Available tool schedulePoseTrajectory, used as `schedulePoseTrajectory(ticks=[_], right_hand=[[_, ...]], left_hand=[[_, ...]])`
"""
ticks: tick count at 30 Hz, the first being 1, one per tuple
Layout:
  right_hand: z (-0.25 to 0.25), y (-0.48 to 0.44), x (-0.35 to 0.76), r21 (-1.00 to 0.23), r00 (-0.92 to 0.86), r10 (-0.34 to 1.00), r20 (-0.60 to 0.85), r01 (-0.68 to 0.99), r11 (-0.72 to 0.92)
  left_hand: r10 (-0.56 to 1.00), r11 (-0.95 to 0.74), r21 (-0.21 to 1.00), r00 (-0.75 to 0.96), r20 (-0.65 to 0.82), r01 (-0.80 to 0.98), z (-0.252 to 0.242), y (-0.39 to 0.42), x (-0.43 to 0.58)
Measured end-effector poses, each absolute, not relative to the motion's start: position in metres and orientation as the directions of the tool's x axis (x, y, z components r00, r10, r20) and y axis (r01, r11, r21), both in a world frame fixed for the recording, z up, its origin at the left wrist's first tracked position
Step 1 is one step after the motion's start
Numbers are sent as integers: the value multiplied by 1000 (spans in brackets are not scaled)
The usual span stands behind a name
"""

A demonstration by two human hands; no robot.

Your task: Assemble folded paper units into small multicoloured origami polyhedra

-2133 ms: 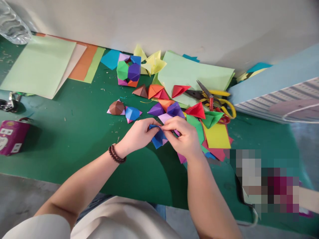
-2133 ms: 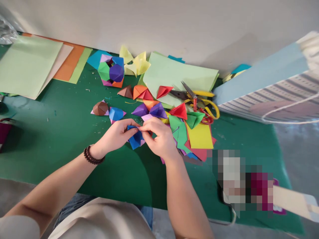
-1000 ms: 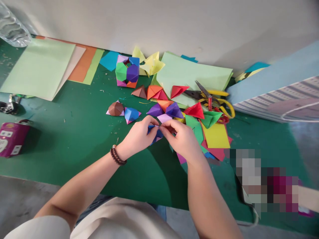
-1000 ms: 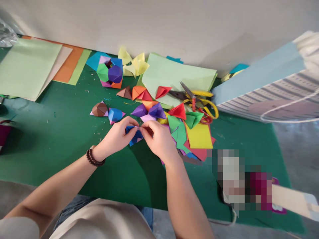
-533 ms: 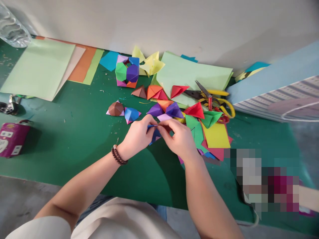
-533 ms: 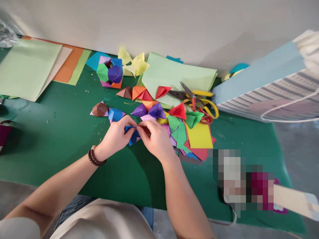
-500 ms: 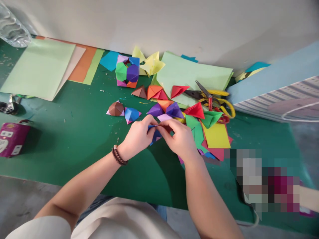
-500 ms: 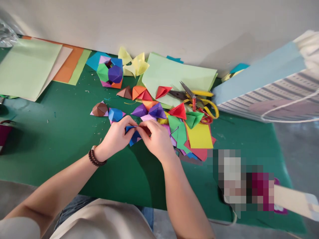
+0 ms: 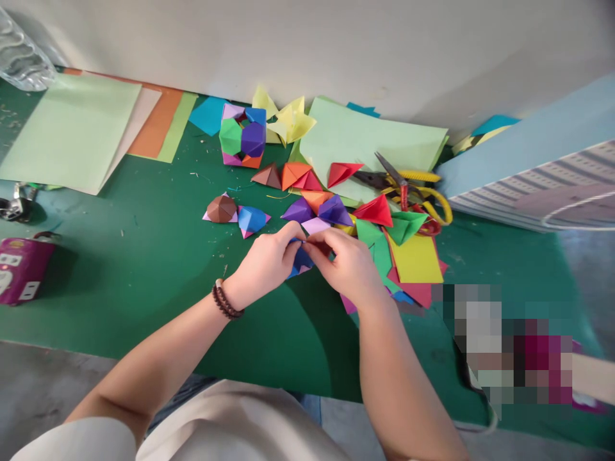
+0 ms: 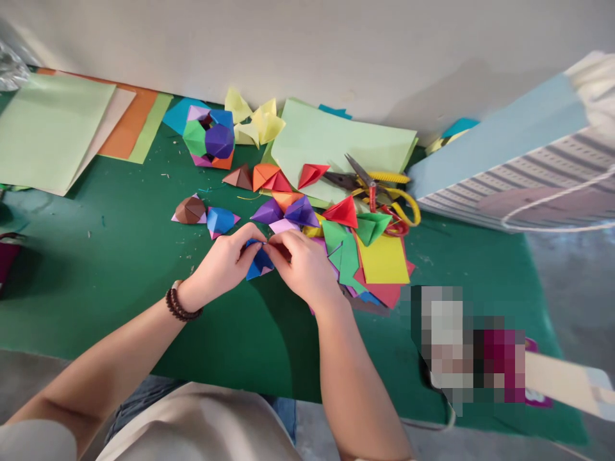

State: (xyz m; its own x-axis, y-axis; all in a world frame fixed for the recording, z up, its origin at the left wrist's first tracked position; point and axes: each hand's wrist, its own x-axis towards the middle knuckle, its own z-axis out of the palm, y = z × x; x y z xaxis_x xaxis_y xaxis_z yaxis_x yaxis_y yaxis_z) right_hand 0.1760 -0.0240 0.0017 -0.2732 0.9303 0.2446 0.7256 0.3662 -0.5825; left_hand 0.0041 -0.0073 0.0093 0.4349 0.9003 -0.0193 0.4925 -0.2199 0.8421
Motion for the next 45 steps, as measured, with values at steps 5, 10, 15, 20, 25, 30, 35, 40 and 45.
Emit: schedulePoseTrajectory(ticks=[5,10,15,20,25,30,35,40,45], right_hand=[[1,-25,174,-525,-325,912,249,747,409],[2,-26,174,-512,-344,912,221,756,409],[-1,-26,173,-484,-351,915,201,776,404],[-2,-26,172,-552,-327,927,184,746,372],[1,-26,172,-629,-303,941,155,704,330],[-2,-23,171,-601,-268,944,191,729,328],[-6,-24,164,-560,-258,936,241,751,351],[-10,-25,158,-546,-235,926,296,754,366],[-10,-24,161,-578,-254,936,243,737,350]], left_hand=[[889,-213,851,456,-34,481,10,-6,3],[915,-153,857,399,-66,493,11,-6,5],[916,-156,831,393,-80,533,10,-5,6],[906,-217,804,420,-45,554,7,-3,4],[907,-255,744,419,-36,617,5,-4,3],[913,-250,793,407,3,555,4,-3,4],[910,-294,747,413,28,596,3,-4,2],[902,-372,669,421,96,643,-3,-8,0],[873,-457,638,448,192,620,-8,-9,1]])
